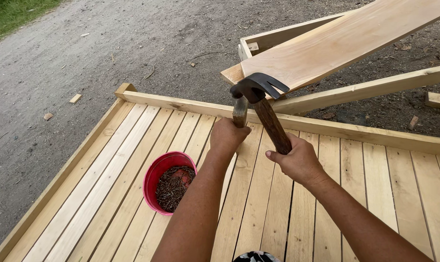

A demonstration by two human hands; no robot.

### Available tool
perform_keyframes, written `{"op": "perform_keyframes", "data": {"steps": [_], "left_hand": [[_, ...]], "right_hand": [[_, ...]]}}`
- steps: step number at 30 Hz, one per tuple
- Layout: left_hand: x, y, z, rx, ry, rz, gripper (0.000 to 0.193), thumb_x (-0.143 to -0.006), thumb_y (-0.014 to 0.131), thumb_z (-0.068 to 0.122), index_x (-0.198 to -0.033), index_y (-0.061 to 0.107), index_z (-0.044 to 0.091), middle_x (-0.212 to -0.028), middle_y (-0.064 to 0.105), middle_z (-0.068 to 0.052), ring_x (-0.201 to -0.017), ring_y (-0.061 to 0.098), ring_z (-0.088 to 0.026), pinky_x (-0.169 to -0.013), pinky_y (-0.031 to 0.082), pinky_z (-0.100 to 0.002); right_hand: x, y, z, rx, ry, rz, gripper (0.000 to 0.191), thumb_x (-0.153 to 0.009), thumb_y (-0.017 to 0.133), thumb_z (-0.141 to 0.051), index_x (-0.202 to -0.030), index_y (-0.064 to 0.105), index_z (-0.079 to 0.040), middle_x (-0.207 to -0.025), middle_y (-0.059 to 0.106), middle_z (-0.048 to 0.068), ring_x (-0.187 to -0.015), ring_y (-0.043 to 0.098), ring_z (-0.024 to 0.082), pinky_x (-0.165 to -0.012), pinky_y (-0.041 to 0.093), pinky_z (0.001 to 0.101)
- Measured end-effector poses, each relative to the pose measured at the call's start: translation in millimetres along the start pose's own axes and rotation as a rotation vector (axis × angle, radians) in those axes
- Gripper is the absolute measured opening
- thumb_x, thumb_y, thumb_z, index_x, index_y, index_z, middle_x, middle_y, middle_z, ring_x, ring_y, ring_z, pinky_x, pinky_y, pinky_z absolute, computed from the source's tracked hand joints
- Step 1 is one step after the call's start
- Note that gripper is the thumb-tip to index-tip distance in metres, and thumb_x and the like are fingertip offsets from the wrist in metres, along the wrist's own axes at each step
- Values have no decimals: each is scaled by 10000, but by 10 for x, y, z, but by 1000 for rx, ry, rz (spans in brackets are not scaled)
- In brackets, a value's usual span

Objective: The person hammers nails into a slatted wooden panel, taking nails from a pink bucket and driving them with a claw hammer. The person then uses a yellow-handled file to file the edge of a small wood block and the panel surface, working while seated on the ground.

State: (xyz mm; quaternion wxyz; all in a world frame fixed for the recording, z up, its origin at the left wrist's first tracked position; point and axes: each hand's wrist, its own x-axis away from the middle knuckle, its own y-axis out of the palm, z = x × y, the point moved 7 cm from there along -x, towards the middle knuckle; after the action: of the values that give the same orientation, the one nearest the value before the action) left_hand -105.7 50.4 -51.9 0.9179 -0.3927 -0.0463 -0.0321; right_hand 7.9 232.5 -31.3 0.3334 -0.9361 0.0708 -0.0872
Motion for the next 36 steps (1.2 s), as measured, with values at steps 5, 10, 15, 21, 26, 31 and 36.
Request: {"op": "perform_keyframes", "data": {"steps": [5, 10, 15, 21, 26, 31, 36], "left_hand": [[-307, -83, 88, 172, 47, -147, 505, -729, 839, 346, -1089, 737, 8, -985, 780, -168, -885, 781, -246, -837, 603, -363], [-624, -284, 406, 309, -42, -84, 473, -833, 718, 343, -1113, 749, -37, -1107, 770, -242, -1000, 775, -311, -911, 608, -393], [-385, -162, 576, -61, -53, -117, 542, -984, 564, 464, -1147, 713, -30, -1148, 719, -238, -1038, 734, -340, -949, 570, -456], [-305, -264, 673, -104, -26, -95, 630, -1060, 382, 499, -1142, 692, -43, -1108, 726, -260, -1028, 728, -370, -923, 566, -489], [-327, -256, 638, -104, -25, -108, 659, -1080, 301, 472, -1087, 715, -41, -1018, 752, -250, -961, 749, -374, -896, 576, -494], [-355, -276, 623, -153, 39, -64, 642, -1072, 304, 470, -1053, 715, -23, -979, 743, -236, -943, 736, -359, -885, 568, -496], [-334, -291, 576, -133, -21, -73, 650, -1058, 341, 496, -1065, 726, -28, -967, 748, -240, -911, 741, -371, -863, 586, -497]], "right_hand": [[-144, 57, 216, -260, 113, -7, 278, -870, 790, -206, -953, 575, -52, -598, 510, 14, -456, 482, 114, -403, 433, 311], [-142, 72, 472, -162, 228, -16, 255, -894, 773, -191, -1006, 581, -66, -606, 537, 47, -451, 489, 129, -382, 423, 316], [-183, 162, 661, 18, 295, -82, 260, -904, 775, -227, -1014, 608, -59, -629, 580, 52, -463, 546, 128, -399, 453, 300], [-832, 332, 724, -120, 170, -154, 246, -887, 773, -167, -1011, 604, -38, -627, 564, 68, -456, 535, 151, -395, 445, 317], [-1255, 742, 885, 41, 218, -301, 293, -892, 739, -144, -1112, 573, -45, -644, 579, 95, -461, 542, 199, -409, 425, 382], [-1330, 832, 1003, 202, 264, -302, 314, -875, 742, -184, -1162, 642, -104, -693, 620, 64, -495, 599, 188, -428, 475, 384], [-1489, 744, 1079, -15, 232, -198, 528, -850, 755, -182, -1349, 595, -243, -745, 608, 148, -567, 563, 244, -482, 439, 400]]}}
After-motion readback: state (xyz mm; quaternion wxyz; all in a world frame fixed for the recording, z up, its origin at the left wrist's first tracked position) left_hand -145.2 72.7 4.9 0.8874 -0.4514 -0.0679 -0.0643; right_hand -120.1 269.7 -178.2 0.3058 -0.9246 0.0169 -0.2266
